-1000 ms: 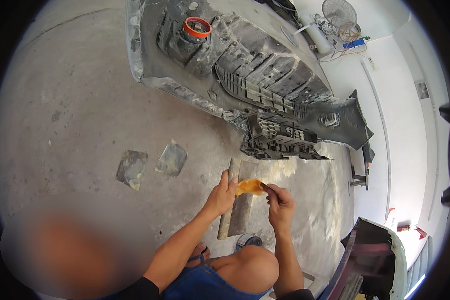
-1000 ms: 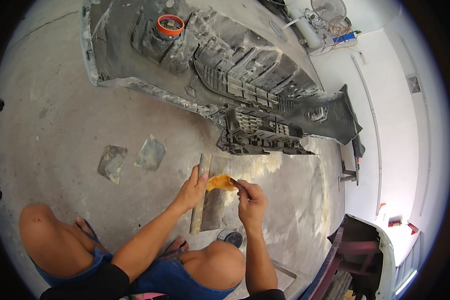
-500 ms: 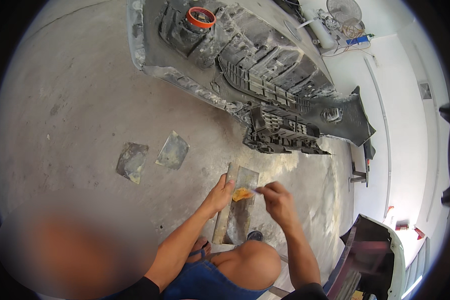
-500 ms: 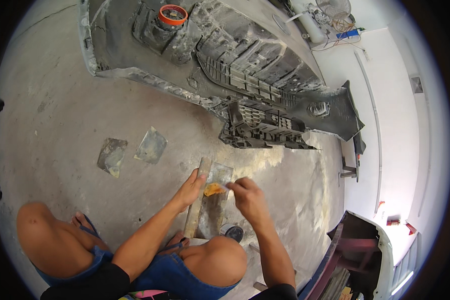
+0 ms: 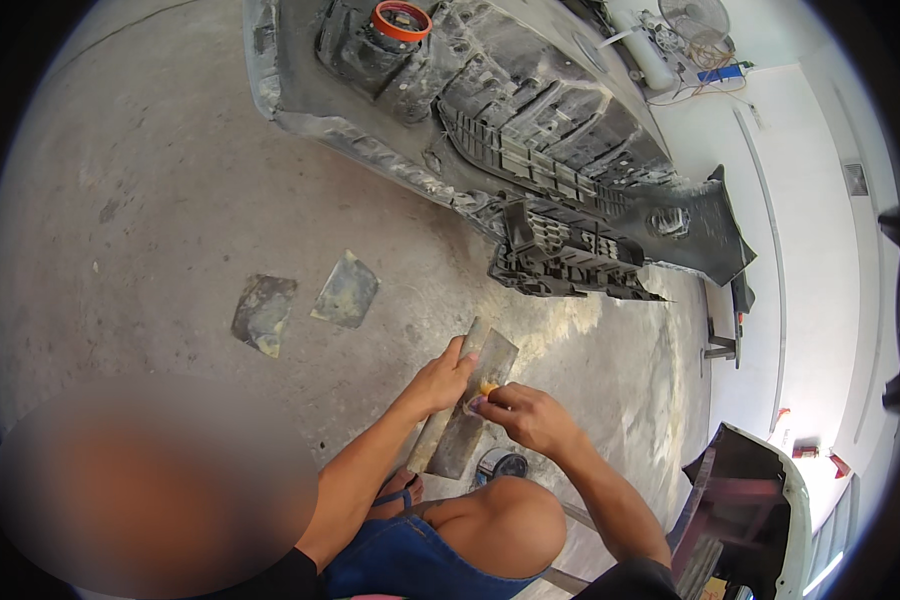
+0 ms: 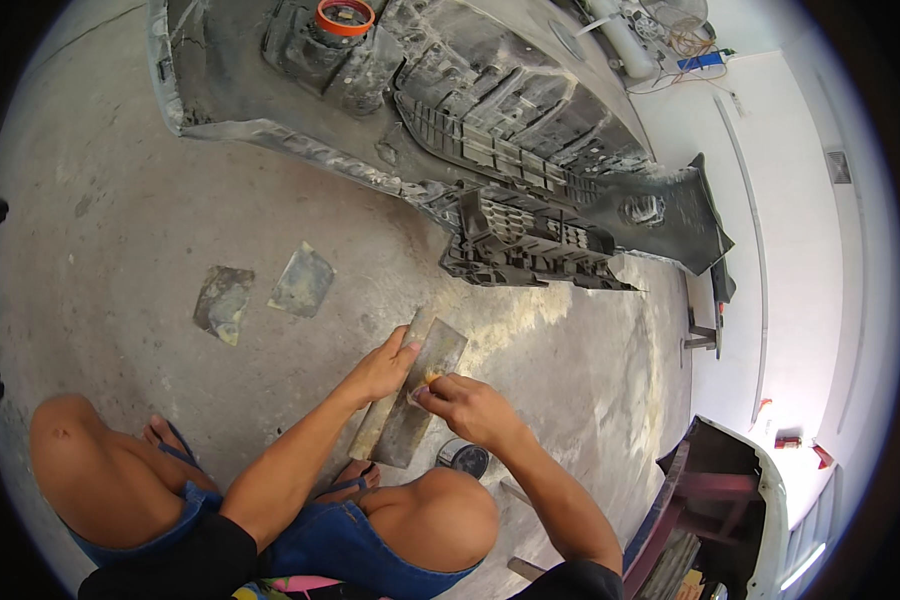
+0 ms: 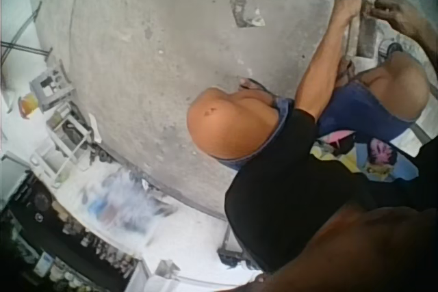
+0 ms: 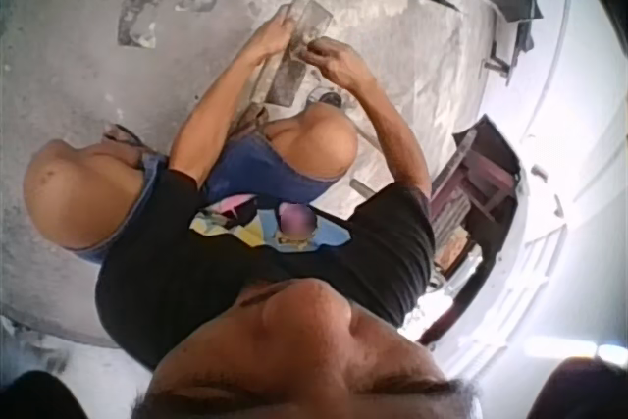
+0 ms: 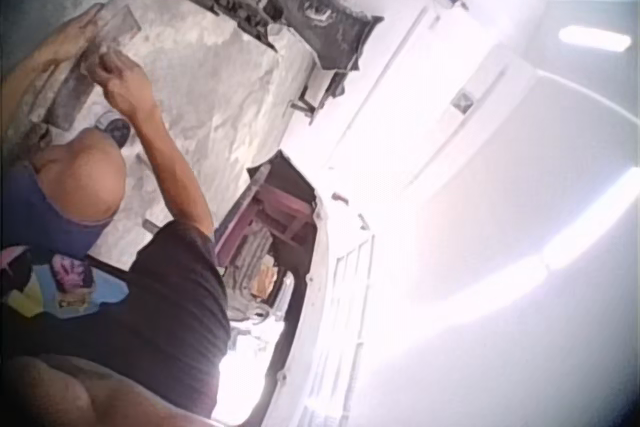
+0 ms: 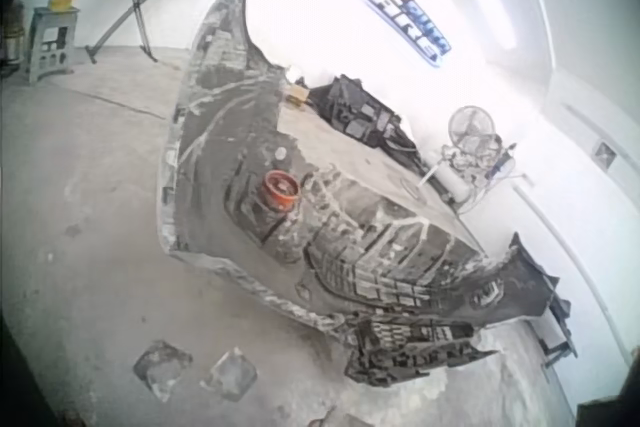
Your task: The person scoops yellow paint from a can onto a flat metal surface using a small brush. They then use a putty knife to scrape and mix the paint on the surface, blending it with a small amount of red pigment. The person continues to mix the paint thoroughly on the metal surface.
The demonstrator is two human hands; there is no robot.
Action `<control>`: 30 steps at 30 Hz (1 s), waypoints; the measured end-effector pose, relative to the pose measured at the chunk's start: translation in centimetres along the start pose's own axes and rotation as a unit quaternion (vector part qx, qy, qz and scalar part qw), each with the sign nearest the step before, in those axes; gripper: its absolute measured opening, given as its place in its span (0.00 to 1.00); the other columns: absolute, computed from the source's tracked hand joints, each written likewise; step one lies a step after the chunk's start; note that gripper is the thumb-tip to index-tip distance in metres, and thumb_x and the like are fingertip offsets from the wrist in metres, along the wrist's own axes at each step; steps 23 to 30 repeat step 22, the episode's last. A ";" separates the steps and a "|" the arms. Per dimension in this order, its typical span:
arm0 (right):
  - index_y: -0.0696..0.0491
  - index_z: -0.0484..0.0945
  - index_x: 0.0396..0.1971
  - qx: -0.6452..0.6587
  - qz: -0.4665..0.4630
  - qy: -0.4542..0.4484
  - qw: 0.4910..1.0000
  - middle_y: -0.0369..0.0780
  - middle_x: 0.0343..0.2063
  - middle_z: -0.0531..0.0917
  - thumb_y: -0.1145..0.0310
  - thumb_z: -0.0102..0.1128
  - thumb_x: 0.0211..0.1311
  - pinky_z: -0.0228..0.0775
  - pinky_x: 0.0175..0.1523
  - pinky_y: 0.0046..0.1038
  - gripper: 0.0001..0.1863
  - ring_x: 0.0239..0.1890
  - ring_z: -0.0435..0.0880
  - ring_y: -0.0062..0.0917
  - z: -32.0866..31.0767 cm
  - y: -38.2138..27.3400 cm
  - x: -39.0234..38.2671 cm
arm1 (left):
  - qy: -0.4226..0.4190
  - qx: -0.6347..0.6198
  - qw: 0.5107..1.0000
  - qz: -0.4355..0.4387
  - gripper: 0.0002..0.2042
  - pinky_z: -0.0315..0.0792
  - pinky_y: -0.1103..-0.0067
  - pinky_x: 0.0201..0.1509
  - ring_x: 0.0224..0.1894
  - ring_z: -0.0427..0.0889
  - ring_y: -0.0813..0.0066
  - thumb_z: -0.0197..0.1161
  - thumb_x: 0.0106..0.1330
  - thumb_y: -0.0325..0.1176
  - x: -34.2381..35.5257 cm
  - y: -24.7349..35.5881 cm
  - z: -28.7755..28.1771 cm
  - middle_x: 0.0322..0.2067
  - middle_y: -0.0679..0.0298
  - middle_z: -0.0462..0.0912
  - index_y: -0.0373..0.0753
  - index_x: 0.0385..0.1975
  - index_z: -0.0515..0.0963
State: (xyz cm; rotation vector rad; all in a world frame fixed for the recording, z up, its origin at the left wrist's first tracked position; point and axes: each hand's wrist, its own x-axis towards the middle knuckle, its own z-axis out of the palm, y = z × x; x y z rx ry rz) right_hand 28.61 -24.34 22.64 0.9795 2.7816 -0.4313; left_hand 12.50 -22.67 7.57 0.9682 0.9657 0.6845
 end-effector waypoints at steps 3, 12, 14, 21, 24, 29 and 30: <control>0.49 0.86 0.49 -0.028 0.048 0.046 0.997 0.38 0.40 0.85 0.81 0.60 0.55 0.81 0.44 0.31 0.21 0.40 0.85 0.32 -1.6 1.1 -1.8 | 0.030 -0.088 0.996 0.016 0.26 0.71 0.61 0.63 0.59 0.80 0.42 0.46 0.80 0.49 0.7 -0.7 0.9 0.55 0.40 0.81 0.41 0.70 0.61; 0.49 0.87 0.50 0.027 0.235 0.252 0.938 0.42 0.37 0.85 0.84 0.63 0.56 0.81 0.39 0.33 0.22 0.36 0.87 0.37 3.3 -0.9 -1.8 | 0.146 -0.123 0.979 0.065 0.26 0.71 0.61 0.61 0.58 0.81 0.45 0.46 0.82 0.47 0.4 -0.1 1.5 0.55 0.41 0.81 0.38 0.72 0.58; 0.49 0.88 0.48 0.008 0.244 0.260 0.934 0.42 0.36 0.85 0.84 0.63 0.56 0.81 0.38 0.34 0.21 0.35 0.87 0.36 3.5 -0.9 -1.7 | 0.156 -0.106 0.981 0.050 0.26 0.72 0.59 0.60 0.57 0.81 0.41 0.45 0.82 0.46 -0.1 0.1 2.0 0.53 0.40 0.81 0.38 0.72 0.58; 0.47 0.88 0.50 0.055 0.241 0.169 0.954 0.40 0.35 0.85 0.82 0.61 0.58 0.81 0.39 0.32 0.21 0.35 0.87 0.34 4.1 -1.7 -1.7 | 0.176 -0.053 0.982 -0.043 0.26 0.73 0.55 0.60 0.56 0.82 0.38 0.45 0.81 0.46 -0.4 0.5 1.6 0.54 0.37 0.81 0.40 0.73 0.57; 0.48 0.87 0.51 0.048 0.242 0.121 0.961 0.40 0.36 0.85 0.83 0.61 0.60 0.81 0.39 0.33 0.21 0.36 0.88 0.33 4.5 -1.6 -1.7 | 0.184 -0.038 0.980 -0.062 0.26 0.73 0.55 0.60 0.57 0.81 0.37 0.45 0.81 0.46 -0.3 0.4 1.3 0.55 0.37 0.81 0.41 0.73 0.57; 0.48 0.87 0.51 0.048 0.242 0.121 0.961 0.40 0.36 0.85 0.83 0.61 0.60 0.81 0.39 0.33 0.21 0.36 0.88 0.33 4.5 -1.6 -1.7 | 0.184 -0.038 0.980 -0.062 0.26 0.73 0.55 0.60 0.57 0.81 0.37 0.45 0.81 0.46 -0.3 0.4 1.3 0.55 0.37 0.81 0.41 0.73 0.57; 0.48 0.87 0.51 0.048 0.242 0.121 0.961 0.40 0.36 0.85 0.83 0.61 0.60 0.81 0.39 0.33 0.21 0.36 0.88 0.33 4.5 -1.6 -1.7 | 0.184 -0.038 0.980 -0.062 0.26 0.73 0.55 0.60 0.57 0.81 0.37 0.45 0.81 0.46 -0.3 0.4 1.3 0.55 0.37 0.81 0.41 0.73 0.57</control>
